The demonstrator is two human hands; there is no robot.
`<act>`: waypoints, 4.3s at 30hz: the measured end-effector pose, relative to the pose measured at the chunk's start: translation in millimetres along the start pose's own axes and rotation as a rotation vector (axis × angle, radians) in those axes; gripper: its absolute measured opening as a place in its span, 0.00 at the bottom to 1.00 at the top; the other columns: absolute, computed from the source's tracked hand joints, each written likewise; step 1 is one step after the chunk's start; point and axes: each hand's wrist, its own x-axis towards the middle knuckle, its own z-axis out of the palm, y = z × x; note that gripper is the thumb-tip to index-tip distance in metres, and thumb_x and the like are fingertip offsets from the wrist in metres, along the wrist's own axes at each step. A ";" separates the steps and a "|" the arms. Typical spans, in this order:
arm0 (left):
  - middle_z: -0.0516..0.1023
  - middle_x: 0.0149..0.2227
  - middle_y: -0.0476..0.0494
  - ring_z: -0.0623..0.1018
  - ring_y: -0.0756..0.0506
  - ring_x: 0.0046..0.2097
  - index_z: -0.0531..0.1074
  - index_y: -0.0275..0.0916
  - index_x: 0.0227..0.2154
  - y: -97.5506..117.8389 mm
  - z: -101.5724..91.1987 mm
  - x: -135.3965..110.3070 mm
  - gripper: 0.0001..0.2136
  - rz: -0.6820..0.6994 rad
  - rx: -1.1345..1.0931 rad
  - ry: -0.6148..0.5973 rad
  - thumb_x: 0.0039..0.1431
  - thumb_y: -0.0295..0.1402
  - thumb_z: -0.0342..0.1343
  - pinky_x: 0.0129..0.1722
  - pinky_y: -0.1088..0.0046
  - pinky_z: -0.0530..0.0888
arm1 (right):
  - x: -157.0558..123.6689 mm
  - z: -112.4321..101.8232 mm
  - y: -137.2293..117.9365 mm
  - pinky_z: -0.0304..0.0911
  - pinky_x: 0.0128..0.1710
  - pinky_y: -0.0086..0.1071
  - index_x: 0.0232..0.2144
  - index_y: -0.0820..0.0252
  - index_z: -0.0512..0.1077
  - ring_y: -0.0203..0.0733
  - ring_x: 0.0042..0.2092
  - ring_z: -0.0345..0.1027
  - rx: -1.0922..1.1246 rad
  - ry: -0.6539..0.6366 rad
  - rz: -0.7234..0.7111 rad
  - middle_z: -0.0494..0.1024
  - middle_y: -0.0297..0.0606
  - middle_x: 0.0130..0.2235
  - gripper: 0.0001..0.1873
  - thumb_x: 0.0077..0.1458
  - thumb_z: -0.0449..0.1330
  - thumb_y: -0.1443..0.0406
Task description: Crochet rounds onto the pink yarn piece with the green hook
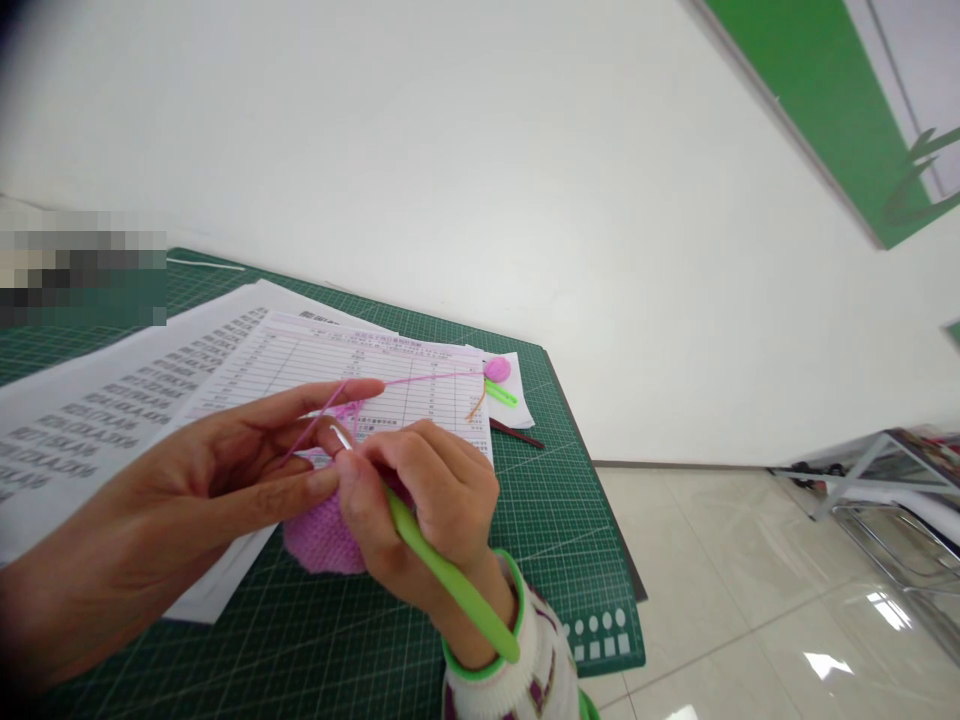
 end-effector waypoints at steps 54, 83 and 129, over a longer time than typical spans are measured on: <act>0.77 0.31 0.53 0.67 0.53 0.25 0.73 0.56 0.54 -1.8 -8.7 -5.0 0.21 -0.113 0.157 -0.052 0.57 0.37 0.64 0.23 0.81 0.65 | 12.2 -48.6 3.7 0.65 0.26 0.24 0.34 0.60 0.77 0.30 0.28 0.72 0.238 -0.451 0.067 0.79 0.31 0.28 0.11 0.61 0.54 0.70; 0.83 0.35 0.50 0.78 0.48 0.37 0.74 0.46 0.53 2.2 -1.7 -1.5 0.22 -0.095 -0.069 0.171 0.54 0.34 0.66 0.37 0.79 0.74 | -5.9 6.6 5.2 0.65 0.29 0.30 0.36 0.58 0.68 0.34 0.28 0.68 -0.096 0.042 -0.213 0.75 0.33 0.26 0.10 0.66 0.48 0.65; 0.82 0.30 0.51 0.78 0.48 0.29 0.71 0.43 0.55 -10.6 15.4 -0.9 0.30 0.010 0.183 0.343 0.47 0.34 0.68 0.25 0.81 0.75 | -6.5 24.9 -0.9 0.52 0.26 0.32 0.21 0.57 0.57 0.32 0.24 0.54 -0.367 0.135 -0.081 0.62 0.28 0.20 0.18 0.65 0.51 0.68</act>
